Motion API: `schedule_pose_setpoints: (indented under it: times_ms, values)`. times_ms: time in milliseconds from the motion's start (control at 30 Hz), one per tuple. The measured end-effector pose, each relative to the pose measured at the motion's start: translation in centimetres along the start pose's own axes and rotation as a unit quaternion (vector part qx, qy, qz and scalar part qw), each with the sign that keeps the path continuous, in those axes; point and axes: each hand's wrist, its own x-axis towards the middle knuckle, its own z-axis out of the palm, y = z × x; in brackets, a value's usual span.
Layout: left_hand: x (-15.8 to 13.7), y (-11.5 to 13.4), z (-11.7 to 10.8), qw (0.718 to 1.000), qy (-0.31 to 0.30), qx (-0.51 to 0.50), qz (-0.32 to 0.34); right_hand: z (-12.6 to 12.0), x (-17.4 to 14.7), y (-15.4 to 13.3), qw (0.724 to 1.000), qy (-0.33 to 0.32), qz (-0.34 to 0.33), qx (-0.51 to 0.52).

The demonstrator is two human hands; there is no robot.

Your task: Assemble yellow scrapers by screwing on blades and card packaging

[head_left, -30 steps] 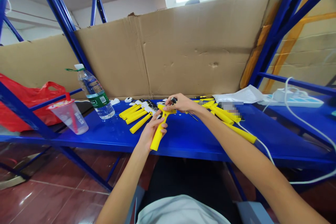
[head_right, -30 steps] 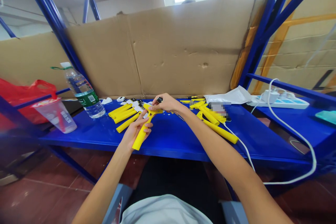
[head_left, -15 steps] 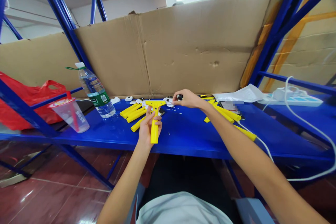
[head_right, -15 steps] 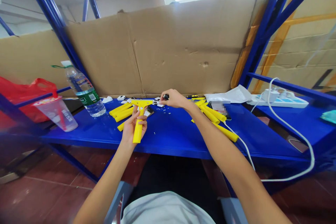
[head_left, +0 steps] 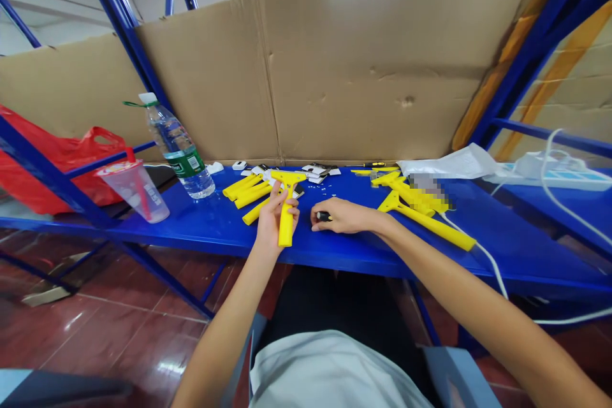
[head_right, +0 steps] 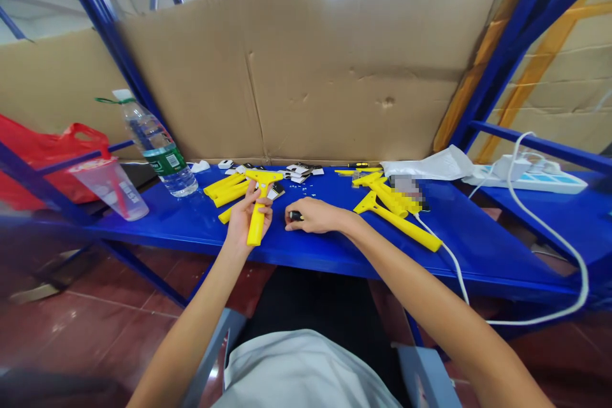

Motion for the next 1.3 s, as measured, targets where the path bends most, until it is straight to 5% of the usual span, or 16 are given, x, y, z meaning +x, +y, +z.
schedule_pose_setpoints:
  times_ms: [167,300,500,633,833,1133,1300]
  values:
    - [-0.1,0.0,-0.2,1.000,-0.027,0.008,-0.009,-0.5,-0.7,-0.7,0.990,0.081,0.050,-0.104]
    - [-0.3,0.0,-0.2,0.999,-0.047,0.000,-0.012,-2.2,-0.1,-1.0,0.971,0.226,0.000,-0.080]
    - [-1.2,0.0,0.4,0.998,-0.067,-0.002,-0.008,-6.3,1.8,-3.2,0.858,0.463,-0.213,-0.067]
    - [-1.6,0.0,0.4,0.996,-0.089,0.010,-0.010,-7.7,2.5,-5.2,0.810,0.536,-0.230,-0.065]
    - [-1.6,0.0,0.3,0.996,-0.088,0.025,-0.004,-7.5,2.7,-6.0,0.837,0.516,-0.176,-0.051]
    - [-0.2,-0.6,-0.3,0.992,-0.034,0.115,-0.045,-4.5,4.4,-2.8,0.925,0.327,-0.186,-0.055]
    - [0.0,-0.5,-0.4,0.991,-0.039,0.109,-0.070,-3.6,4.4,-1.2,0.950,0.267,-0.148,-0.070]
